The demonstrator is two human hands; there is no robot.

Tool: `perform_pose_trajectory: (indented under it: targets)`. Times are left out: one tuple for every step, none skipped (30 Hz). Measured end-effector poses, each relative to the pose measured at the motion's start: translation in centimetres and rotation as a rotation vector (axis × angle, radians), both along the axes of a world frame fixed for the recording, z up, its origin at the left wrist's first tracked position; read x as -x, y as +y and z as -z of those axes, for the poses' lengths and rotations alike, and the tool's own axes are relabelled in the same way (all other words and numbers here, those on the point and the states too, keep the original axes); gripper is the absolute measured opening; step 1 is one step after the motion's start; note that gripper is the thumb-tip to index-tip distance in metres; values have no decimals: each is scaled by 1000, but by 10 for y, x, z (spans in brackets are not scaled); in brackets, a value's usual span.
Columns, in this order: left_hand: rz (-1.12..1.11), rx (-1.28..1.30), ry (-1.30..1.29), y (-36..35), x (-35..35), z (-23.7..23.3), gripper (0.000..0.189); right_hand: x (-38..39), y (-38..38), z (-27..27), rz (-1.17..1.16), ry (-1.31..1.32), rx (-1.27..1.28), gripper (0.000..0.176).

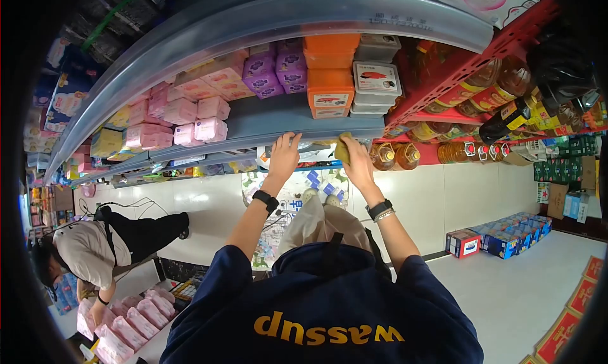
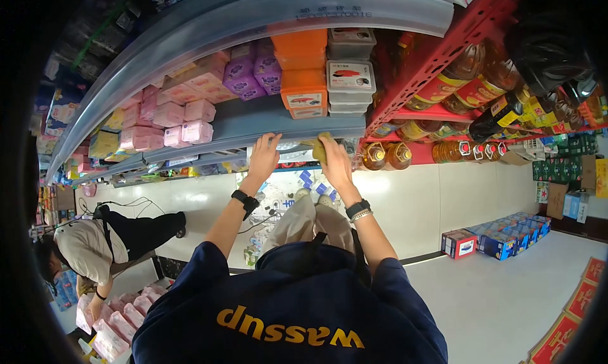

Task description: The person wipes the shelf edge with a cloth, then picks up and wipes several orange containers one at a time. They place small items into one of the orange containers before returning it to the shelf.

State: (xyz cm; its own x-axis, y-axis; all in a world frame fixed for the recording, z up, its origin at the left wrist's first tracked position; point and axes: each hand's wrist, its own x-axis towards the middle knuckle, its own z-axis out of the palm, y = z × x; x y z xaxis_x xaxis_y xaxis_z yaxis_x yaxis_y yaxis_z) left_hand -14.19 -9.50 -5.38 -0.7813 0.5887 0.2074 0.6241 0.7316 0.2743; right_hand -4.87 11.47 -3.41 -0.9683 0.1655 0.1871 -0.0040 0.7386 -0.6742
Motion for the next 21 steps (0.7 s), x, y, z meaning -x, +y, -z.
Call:
perform_pose_trajectory:
  targets:
    - [-9,2,7,1,0,0,48,5,-2,-2,-33,31,-27,66]
    - [-18,4,14,1,0,0,48,10,-3,2,-42,43,-38,66]
    - [-18,6,11,2,0,0,48,14,-4,3,-42,40,-36,66]
    - [-33,-2,6,3,0,-1,46,18,-5,4,-53,61,-45,66]
    - [-49,-11,2,4,1,-1,45,21,-7,5,-64,83,-55,65]
    - [-50,-10,0,5,2,-1,45,23,-9,3,-66,82,-55,65]
    - [-56,-27,-15,6,5,0,43,26,-12,1,-90,48,-27,65]
    - [-62,-46,-28,7,7,0,41,28,-13,-1,-116,16,-1,65]
    - [-64,-48,-22,8,9,-2,41,32,-14,-1,-118,22,-3,65]
    - [-77,-38,-38,9,7,-4,40,32,-15,0,-142,10,-6,65]
    - [-91,-29,-53,11,8,-6,39,34,-15,1,-167,0,-11,65]
    - [-95,-30,-49,12,9,-7,39,35,-15,1,-168,2,-34,64]
    - [-110,-26,-59,13,9,-7,38,34,-15,4,-171,1,-33,64]
    - [-125,-21,-68,14,8,-7,38,33,-14,6,-189,-11,-72,64]
    - [-128,-24,-67,15,8,-6,38,33,-13,9,-208,-20,-114,63]
    - [-146,-17,-70,16,9,-6,38,33,-12,11,-211,-17,-118,63]
    - [-164,-9,-75,17,8,-5,38,32,-12,13,-210,-13,-158,64]
    - [-166,-10,-73,17,7,-3,38,31,-12,16,-209,-7,-198,64]
    - [-164,-1,-56,17,8,-2,41,34,-14,20,-211,-3,-199,64]
    - [-162,8,-44,16,6,0,44,35,-16,23,-192,-2,-229,64]
    - [-167,7,-45,17,5,-1,44,34,-17,23,-174,-2,-258,65]
